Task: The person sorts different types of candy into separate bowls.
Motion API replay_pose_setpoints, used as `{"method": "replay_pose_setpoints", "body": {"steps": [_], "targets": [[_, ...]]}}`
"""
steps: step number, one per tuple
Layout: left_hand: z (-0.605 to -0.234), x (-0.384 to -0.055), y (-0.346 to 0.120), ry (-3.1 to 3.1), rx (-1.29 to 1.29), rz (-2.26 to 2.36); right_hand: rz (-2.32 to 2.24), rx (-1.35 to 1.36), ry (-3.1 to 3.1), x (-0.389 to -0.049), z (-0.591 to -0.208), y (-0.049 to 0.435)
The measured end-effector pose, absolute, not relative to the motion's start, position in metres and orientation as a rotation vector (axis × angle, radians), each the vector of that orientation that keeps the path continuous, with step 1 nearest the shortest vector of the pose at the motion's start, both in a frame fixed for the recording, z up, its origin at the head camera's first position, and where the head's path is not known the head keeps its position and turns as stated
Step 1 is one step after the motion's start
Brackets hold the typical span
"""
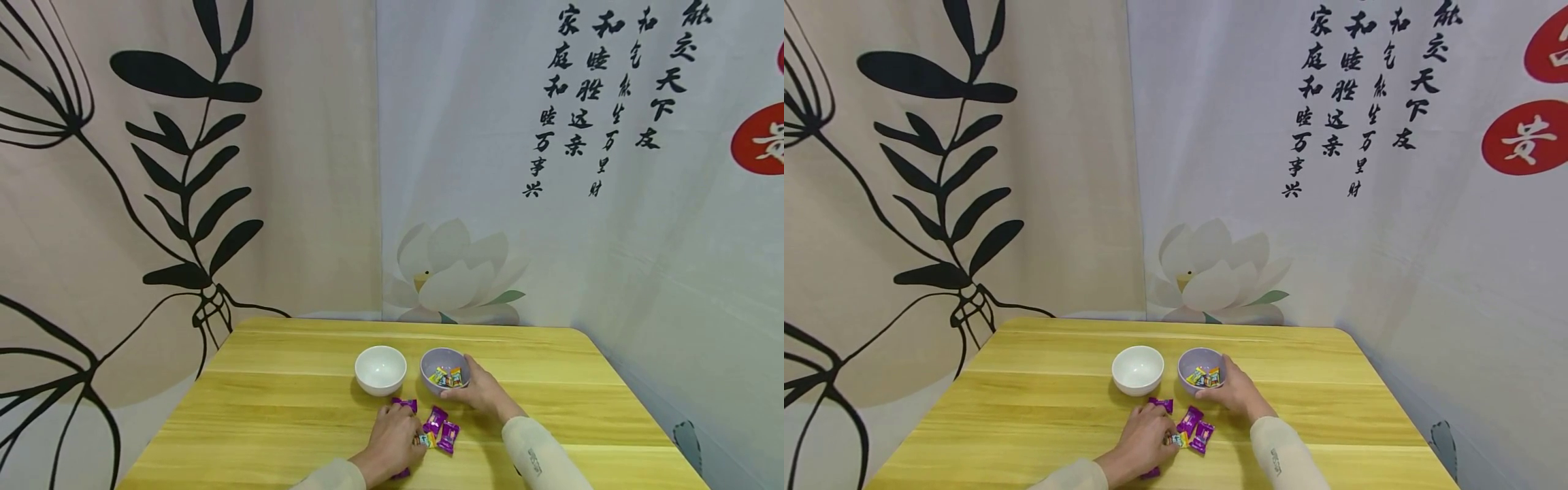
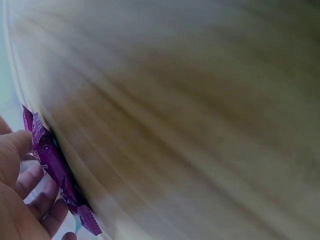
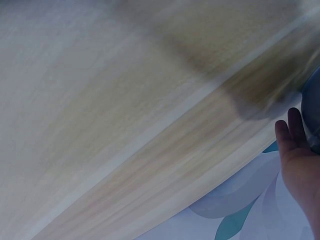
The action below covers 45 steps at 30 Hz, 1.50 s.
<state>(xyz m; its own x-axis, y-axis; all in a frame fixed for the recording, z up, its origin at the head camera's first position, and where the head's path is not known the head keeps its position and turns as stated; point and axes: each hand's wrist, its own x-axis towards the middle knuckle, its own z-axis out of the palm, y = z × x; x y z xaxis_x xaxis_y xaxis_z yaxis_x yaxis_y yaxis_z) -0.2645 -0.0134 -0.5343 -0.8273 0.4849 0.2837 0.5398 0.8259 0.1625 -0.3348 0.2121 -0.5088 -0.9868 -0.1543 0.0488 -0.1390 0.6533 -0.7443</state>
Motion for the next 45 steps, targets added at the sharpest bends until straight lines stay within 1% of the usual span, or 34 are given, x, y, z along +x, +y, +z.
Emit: {"method": "replay_pose_setpoints", "body": {"steps": [5,13,21,30,35,45], "targets": [[-0.533,-0.266,-0.015,-2.766,-0.805,-0.435,-1.276,-0.253,2.84,-0.335,-0.509,0.212],[-0.53,-0.265,-0.021,-2.747,-0.81,-0.744,-1.28,-0.239,2.837,-0.335,-0.509,0.211],[-0.526,-0.269,-0.026,-2.674,-0.755,-1.005,-1.264,-0.262,2.85,-0.335,-0.51,0.212],[-0.507,-0.273,-0.026,-2.578,-0.621,-1.49,-1.251,-0.249,2.847,-0.336,-0.511,0.213],[-0.496,-0.281,-0.023,-2.524,-0.563,-1.559,-1.262,-0.255,2.841,-0.337,-0.511,0.214],[-0.48,-0.31,-0.007,-2.512,-0.431,-1.429,-1.32,-0.299,2.817,-0.337,-0.509,0.215]]}}
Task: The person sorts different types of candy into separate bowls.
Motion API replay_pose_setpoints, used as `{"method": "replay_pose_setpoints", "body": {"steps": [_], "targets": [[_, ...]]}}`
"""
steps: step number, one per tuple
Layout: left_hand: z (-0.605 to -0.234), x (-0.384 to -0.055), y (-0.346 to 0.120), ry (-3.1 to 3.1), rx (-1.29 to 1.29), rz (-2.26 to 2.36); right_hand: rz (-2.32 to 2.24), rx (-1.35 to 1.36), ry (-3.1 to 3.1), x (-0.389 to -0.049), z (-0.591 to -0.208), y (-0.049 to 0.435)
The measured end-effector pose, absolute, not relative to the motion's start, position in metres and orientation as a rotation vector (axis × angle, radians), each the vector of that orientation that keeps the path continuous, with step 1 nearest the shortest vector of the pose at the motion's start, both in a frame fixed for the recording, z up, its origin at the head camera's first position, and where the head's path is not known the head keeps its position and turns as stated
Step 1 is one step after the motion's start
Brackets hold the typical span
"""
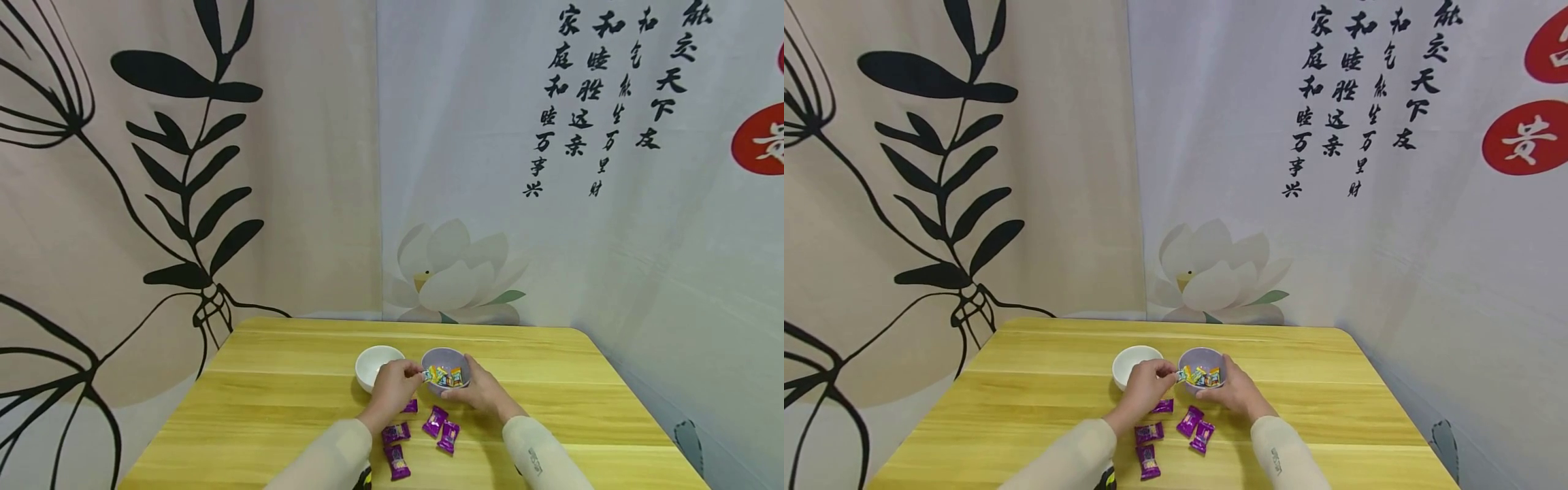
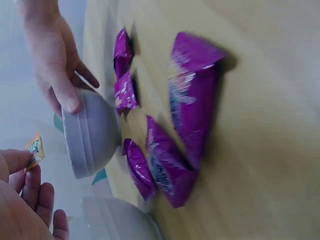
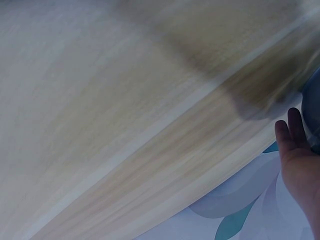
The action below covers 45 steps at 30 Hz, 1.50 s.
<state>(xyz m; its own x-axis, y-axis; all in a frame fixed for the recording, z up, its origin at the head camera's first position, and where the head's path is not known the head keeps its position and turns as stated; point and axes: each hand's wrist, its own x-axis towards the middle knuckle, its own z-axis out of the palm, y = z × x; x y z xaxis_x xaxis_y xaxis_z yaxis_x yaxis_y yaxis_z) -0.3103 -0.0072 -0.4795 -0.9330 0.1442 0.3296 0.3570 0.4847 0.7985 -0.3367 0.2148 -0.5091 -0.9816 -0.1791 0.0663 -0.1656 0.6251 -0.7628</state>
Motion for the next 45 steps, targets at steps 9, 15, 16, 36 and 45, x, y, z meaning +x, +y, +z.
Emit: {"method": "replay_pose_setpoints", "body": {"steps": [9,15,16,36,45], "targets": [[-0.471,-0.331,0.013,-2.574,-0.346,-1.375,-1.306,-0.313,2.816,-0.338,-0.511,0.216],[-0.47,-0.332,0.021,-2.581,-0.411,-1.22,-1.305,-0.335,2.826,-0.339,-0.511,0.217],[-0.47,-0.332,0.02,-2.578,-0.421,-1.193,-1.304,-0.335,2.829,-0.339,-0.511,0.216],[-0.468,-0.337,-0.029,-2.553,-0.44,-1.017,-1.256,-0.269,2.842,-0.338,-0.511,0.213],[-0.478,-0.345,-0.072,-2.601,-0.412,-0.914,-1.219,-0.263,2.848,-0.337,-0.512,0.213]]}}
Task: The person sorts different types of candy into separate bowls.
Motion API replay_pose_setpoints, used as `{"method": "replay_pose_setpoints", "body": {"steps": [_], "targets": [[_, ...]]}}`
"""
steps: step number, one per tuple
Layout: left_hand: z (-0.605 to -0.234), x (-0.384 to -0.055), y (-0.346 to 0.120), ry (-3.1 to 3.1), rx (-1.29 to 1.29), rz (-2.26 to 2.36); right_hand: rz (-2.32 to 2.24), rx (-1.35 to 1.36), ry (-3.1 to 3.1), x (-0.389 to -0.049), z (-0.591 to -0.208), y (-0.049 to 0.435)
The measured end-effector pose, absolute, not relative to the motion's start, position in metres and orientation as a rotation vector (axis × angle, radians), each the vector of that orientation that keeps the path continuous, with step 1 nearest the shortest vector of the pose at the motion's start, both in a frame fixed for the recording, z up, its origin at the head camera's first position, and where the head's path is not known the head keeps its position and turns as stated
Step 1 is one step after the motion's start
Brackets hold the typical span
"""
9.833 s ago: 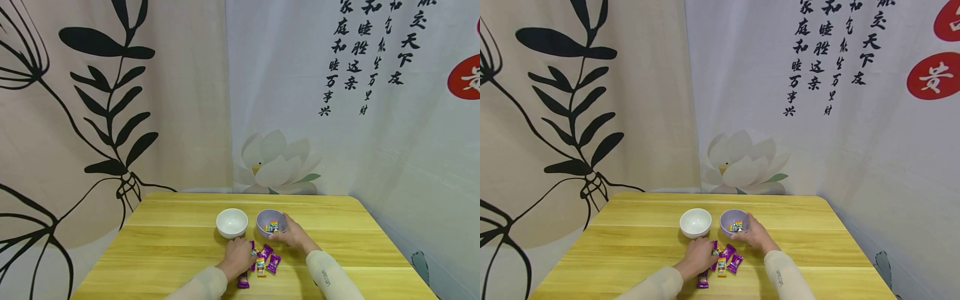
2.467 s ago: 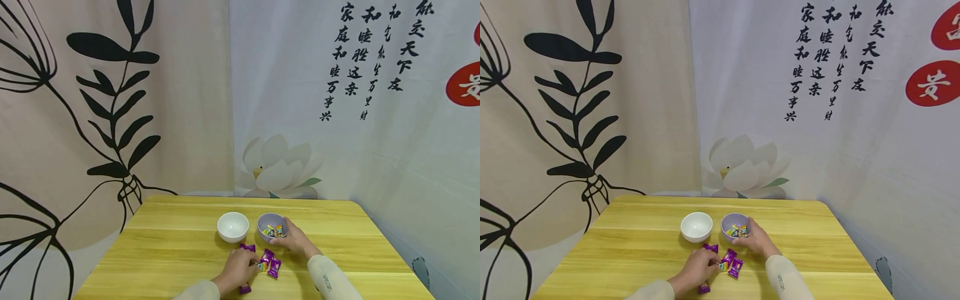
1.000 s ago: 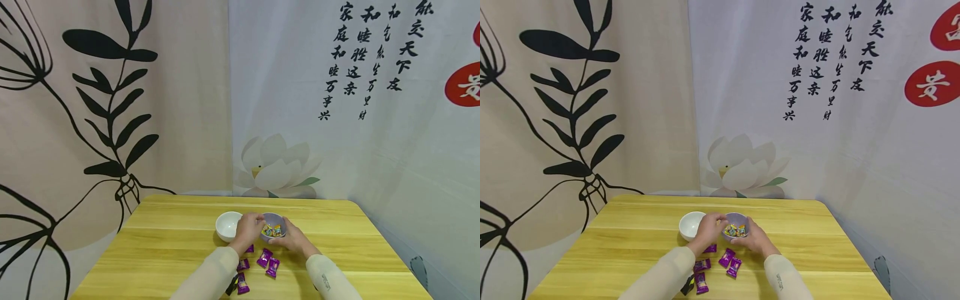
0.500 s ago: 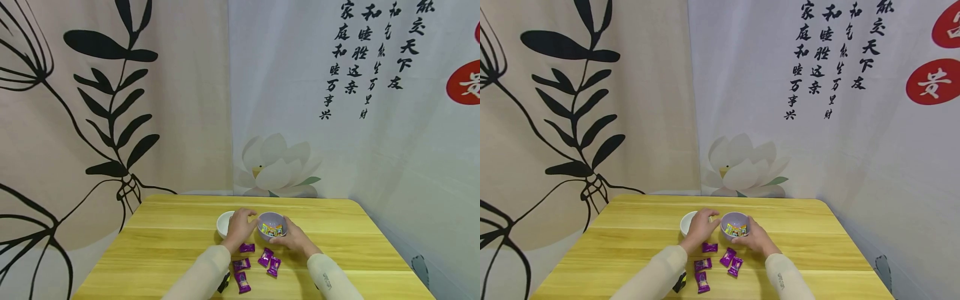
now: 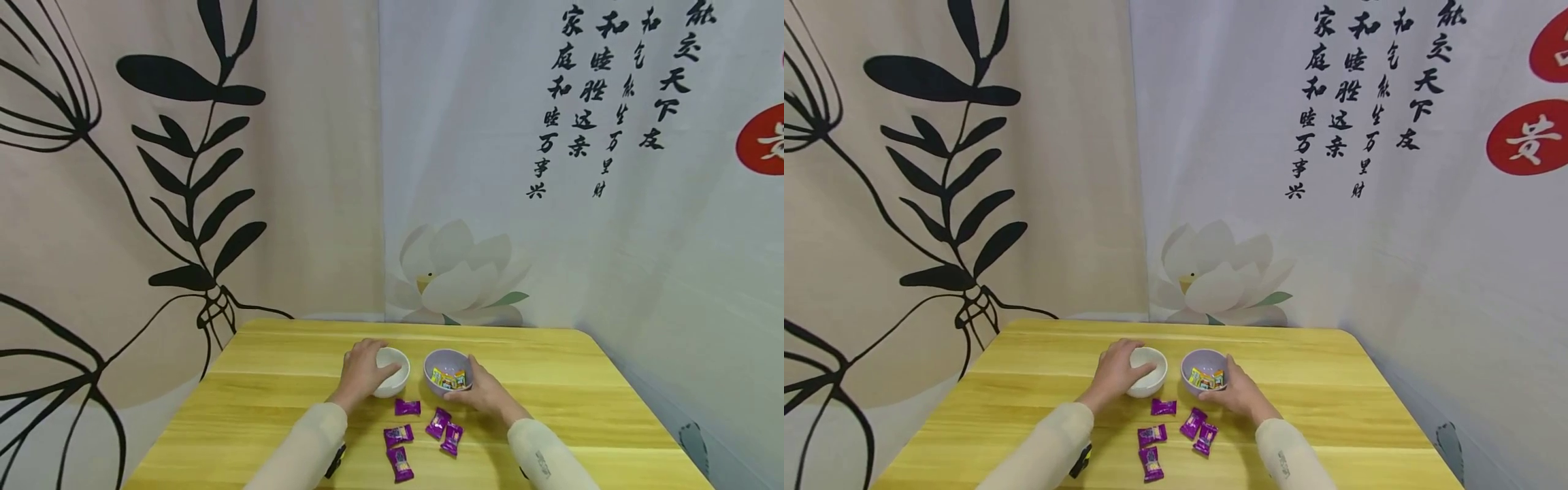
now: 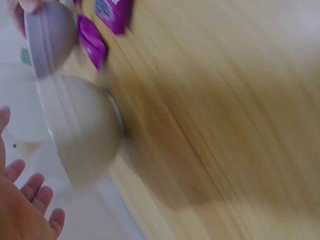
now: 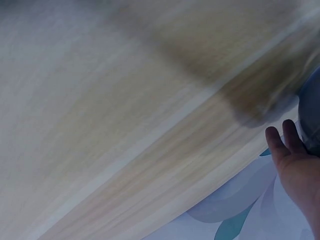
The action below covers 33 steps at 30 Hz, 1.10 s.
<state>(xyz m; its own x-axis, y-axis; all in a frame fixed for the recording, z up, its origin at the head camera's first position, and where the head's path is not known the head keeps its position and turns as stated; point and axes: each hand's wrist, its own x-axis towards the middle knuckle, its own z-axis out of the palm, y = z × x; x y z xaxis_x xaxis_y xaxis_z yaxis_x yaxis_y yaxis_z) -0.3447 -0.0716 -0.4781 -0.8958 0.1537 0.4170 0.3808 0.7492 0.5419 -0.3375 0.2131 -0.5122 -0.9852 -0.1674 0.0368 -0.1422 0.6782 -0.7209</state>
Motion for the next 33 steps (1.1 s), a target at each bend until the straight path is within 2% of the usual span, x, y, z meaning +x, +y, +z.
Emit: {"method": "replay_pose_setpoints", "body": {"steps": [10,19,26,33], "targets": [[-0.492,-0.346,-0.1,-2.796,-0.371,-0.948,-1.235,-0.254,2.837,-0.33,-0.51,0.22],[-0.498,-0.349,-0.109,-2.886,-0.372,-1.018,-1.237,-0.31,2.966,-0.319,-0.492,0.222],[-0.498,-0.351,-0.109,-2.896,-0.389,-1.045,-1.243,-0.476,3.018,-0.295,-0.482,0.195],[-0.499,-0.353,-0.103,-2.914,-0.409,-1.004,-1.084,-0.751,3.009,-0.258,-0.493,0.164]]}}
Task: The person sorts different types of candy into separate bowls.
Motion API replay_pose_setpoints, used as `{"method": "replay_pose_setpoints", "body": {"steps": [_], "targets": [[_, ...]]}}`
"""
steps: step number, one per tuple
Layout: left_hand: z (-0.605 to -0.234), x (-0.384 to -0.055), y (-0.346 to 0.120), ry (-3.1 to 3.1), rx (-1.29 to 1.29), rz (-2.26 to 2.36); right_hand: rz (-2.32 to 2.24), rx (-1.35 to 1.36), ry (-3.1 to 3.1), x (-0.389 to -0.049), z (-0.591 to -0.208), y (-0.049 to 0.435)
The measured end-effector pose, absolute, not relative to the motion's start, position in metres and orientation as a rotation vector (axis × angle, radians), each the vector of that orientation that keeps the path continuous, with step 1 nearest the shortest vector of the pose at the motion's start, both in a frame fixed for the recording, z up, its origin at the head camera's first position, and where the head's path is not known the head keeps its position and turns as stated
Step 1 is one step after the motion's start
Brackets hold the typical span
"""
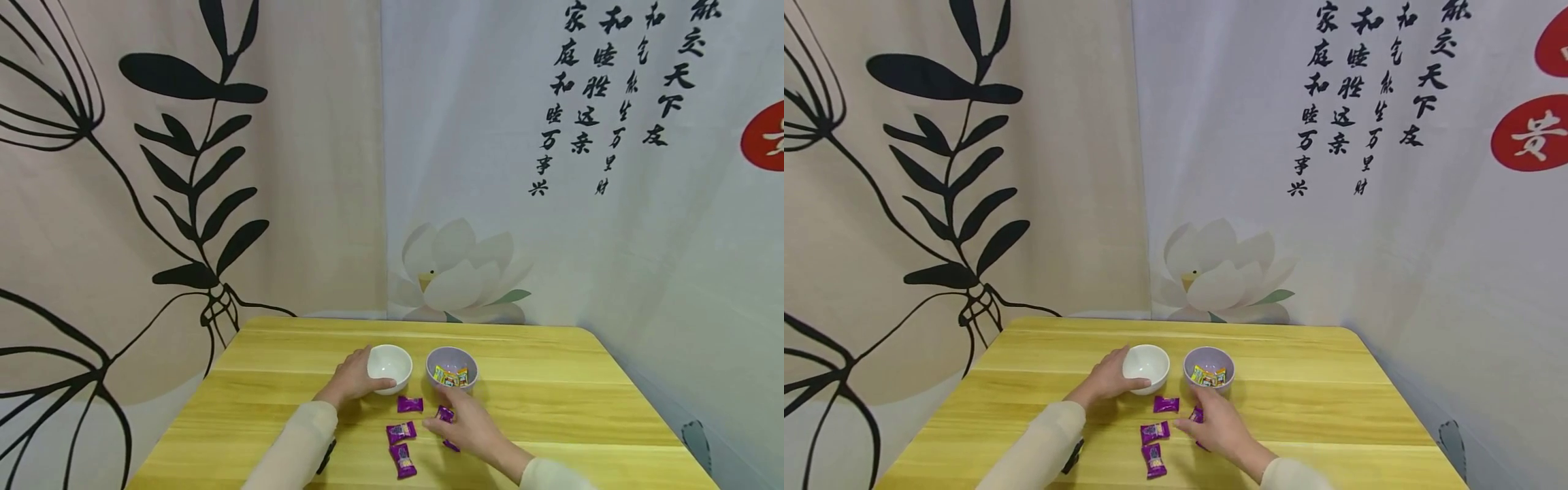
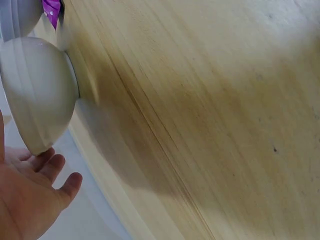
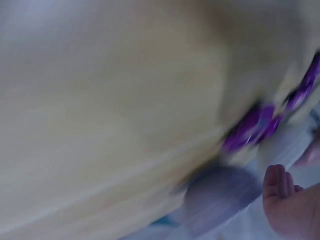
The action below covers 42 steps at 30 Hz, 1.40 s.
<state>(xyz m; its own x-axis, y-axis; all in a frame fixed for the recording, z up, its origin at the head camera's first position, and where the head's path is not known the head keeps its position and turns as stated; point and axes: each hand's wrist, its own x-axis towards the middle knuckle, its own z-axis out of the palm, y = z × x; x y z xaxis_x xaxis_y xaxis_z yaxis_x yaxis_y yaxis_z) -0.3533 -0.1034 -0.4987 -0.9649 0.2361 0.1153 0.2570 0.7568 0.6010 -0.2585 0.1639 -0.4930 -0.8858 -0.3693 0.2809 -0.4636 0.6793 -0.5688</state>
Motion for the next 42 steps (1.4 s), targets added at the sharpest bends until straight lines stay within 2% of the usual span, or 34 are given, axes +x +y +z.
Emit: {"method": "replay_pose_setpoints", "body": {"steps": [12,21,42], "targets": [[-0.5,-0.354,-0.104,-2.935,-0.399,-1.009,0.651,0.656,-3.005,-0.218,-0.517,0.118],[-0.503,-0.353,-0.104,-2.905,-0.42,-1.075,0.215,0.72,-2.906,-0.218,-0.534,0.108],[-0.505,-0.354,-0.107,-2.924,-0.429,-1.074,0.222,0.762,-2.887,-0.219,-0.532,0.11]]}}
